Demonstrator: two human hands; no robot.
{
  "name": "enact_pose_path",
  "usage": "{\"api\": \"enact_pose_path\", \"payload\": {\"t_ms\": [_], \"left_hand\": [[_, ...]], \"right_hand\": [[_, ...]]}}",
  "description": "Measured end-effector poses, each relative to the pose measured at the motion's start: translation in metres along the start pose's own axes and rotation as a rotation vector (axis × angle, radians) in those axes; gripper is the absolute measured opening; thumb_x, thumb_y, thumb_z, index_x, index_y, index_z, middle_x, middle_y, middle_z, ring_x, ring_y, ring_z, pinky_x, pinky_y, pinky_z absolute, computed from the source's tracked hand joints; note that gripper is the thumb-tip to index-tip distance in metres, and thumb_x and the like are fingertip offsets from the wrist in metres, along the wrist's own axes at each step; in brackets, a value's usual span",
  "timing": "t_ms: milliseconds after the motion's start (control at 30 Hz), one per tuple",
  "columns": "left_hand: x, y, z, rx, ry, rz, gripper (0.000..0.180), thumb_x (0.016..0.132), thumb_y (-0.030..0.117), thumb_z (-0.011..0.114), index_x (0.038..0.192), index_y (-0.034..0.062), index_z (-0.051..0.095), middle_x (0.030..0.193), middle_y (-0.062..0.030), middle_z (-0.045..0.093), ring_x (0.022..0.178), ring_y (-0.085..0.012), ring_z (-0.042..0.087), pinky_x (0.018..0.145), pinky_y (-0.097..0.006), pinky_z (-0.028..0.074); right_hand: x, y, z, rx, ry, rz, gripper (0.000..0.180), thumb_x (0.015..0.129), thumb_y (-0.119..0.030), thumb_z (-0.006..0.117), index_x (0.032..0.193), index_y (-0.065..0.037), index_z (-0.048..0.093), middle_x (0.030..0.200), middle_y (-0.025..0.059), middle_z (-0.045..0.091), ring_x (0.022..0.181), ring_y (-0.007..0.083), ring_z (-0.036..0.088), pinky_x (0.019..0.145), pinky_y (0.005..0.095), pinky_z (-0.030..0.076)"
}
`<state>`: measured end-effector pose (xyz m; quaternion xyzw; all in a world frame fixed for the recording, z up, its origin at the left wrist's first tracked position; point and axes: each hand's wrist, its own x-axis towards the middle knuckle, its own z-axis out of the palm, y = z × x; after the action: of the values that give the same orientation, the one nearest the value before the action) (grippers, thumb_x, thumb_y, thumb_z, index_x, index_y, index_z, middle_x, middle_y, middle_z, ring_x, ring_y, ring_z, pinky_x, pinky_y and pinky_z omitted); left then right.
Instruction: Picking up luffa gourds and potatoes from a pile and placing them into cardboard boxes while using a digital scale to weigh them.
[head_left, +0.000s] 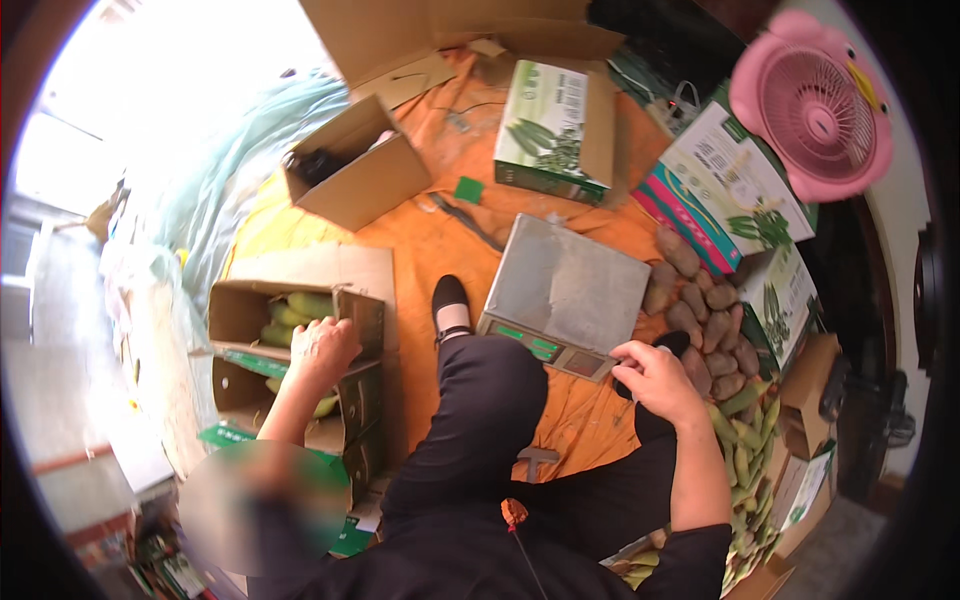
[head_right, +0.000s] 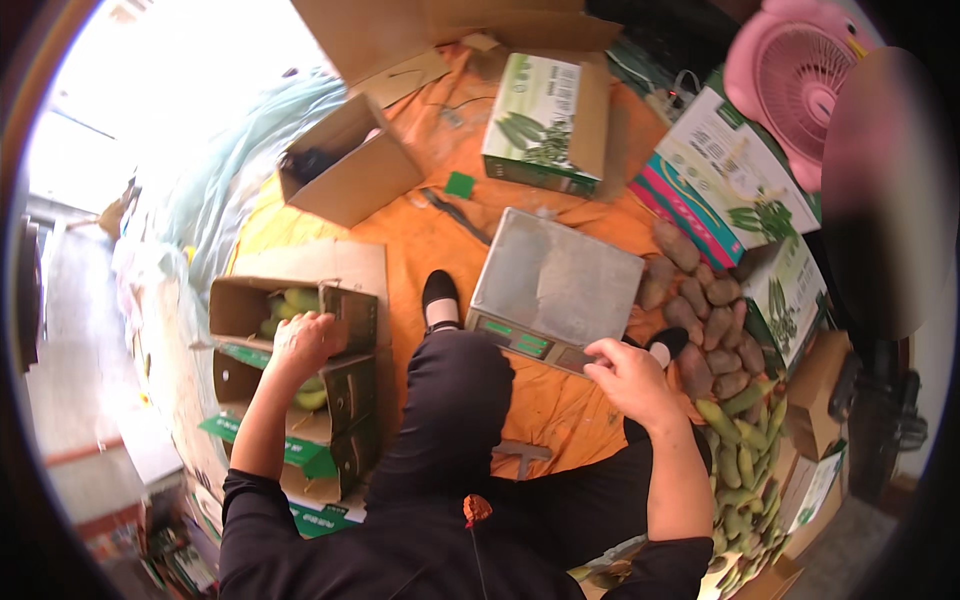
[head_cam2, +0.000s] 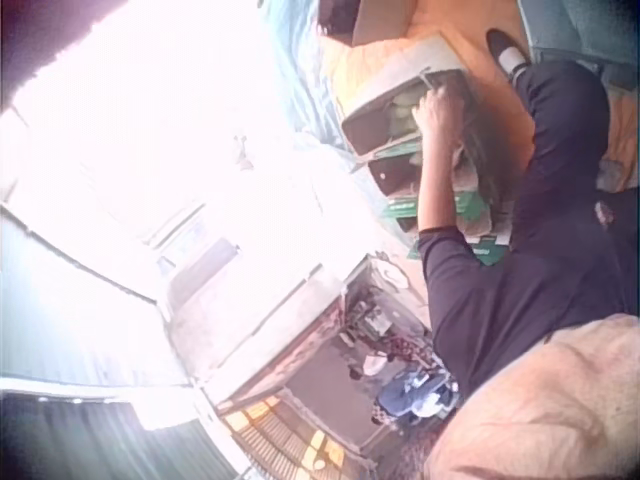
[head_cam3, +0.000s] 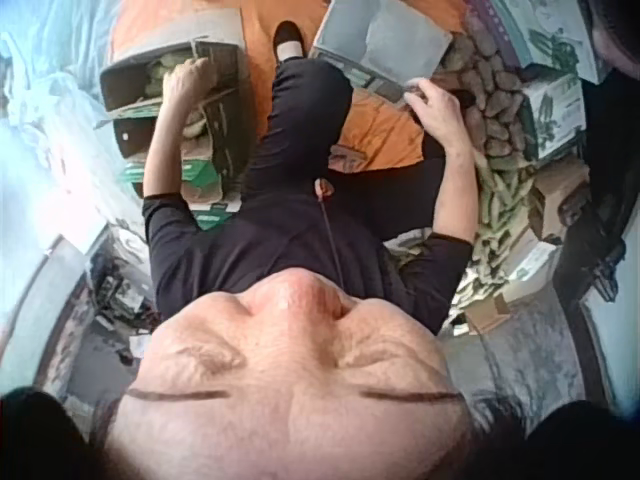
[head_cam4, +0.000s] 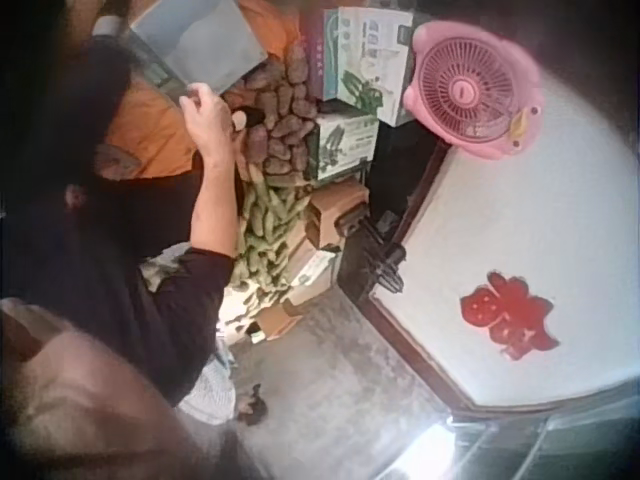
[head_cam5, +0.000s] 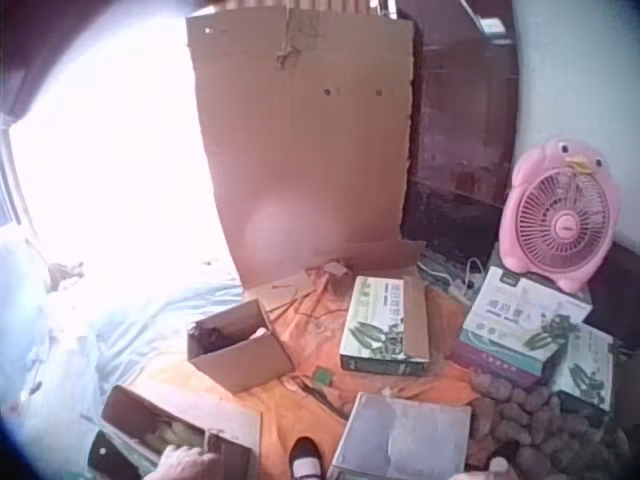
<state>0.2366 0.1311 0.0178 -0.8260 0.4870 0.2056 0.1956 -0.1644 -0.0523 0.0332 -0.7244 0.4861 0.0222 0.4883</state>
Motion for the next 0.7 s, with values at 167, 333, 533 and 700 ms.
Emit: {"api": "enact_pose_path", "payload": {"t_ms": [167, 333, 533, 700], "left_hand": [[0.064, 0.083, -0.051, -0.153, 0.242, 0.436, 0.047, 0.076, 0.021, 0.068, 0.12, 0.0085, 0.056, 0.113, -0.0123, 0.057, 0.112, -0.03, 0.05, 0.093, -0.043, 0.04], [0.148, 0.211, -0.074, 0.024, 0.242, 0.701, 0.053, 0.075, 0.021, 0.07, 0.123, 0.0104, 0.051, 0.128, -0.0092, 0.048, 0.121, -0.0275, 0.044, 0.093, -0.043, 0.04], [0.245, 0.348, -0.057, 0.392, 0.296, 0.779, 0.043, 0.082, 0.015, 0.06, 0.124, 0.015, 0.052, 0.135, -0.007, 0.042, 0.123, -0.0228, 0.043, 0.092, -0.039, 0.043], [0.287, 0.418, -0.021, 0.502, 0.413, 0.772, 0.044, 0.088, 0.019, 0.051, 0.132, 0.0175, 0.046, 0.145, 0.0007, 0.031, 0.137, -0.0299, 0.023, 0.092, -0.064, 0.036]], "right_hand": [[-0.006, 0.002, -0.007, -0.139, 0.025, -0.148, 0.023, 0.081, -0.019, 0.063, 0.099, -0.005, 0.061, 0.085, 0.0127, 0.064, 0.08, 0.0307, 0.063, 0.071, 0.0398, 0.049], [-0.019, 0.018, -0.008, -0.266, 0.091, -0.222, 0.027, 0.081, -0.019, 0.062, 0.103, -0.006, 0.059, 0.087, 0.0133, 0.064, 0.084, 0.0301, 0.062, 0.073, 0.0402, 0.049], [-0.035, 0.029, -0.021, -0.291, 0.039, -0.205, 0.029, 0.081, -0.024, 0.062, 0.105, -0.007, 0.058, 0.092, 0.0122, 0.063, 0.09, 0.0305, 0.06, 0.075, 0.0403, 0.048], [-0.053, 0.039, -0.04, -0.3, -0.041, -0.137, 0.036, 0.081, -0.026, 0.064, 0.112, -0.01, 0.055, 0.087, 0.0087, 0.061, 0.086, 0.0272, 0.06, 0.07, 0.0382, 0.046]]}}
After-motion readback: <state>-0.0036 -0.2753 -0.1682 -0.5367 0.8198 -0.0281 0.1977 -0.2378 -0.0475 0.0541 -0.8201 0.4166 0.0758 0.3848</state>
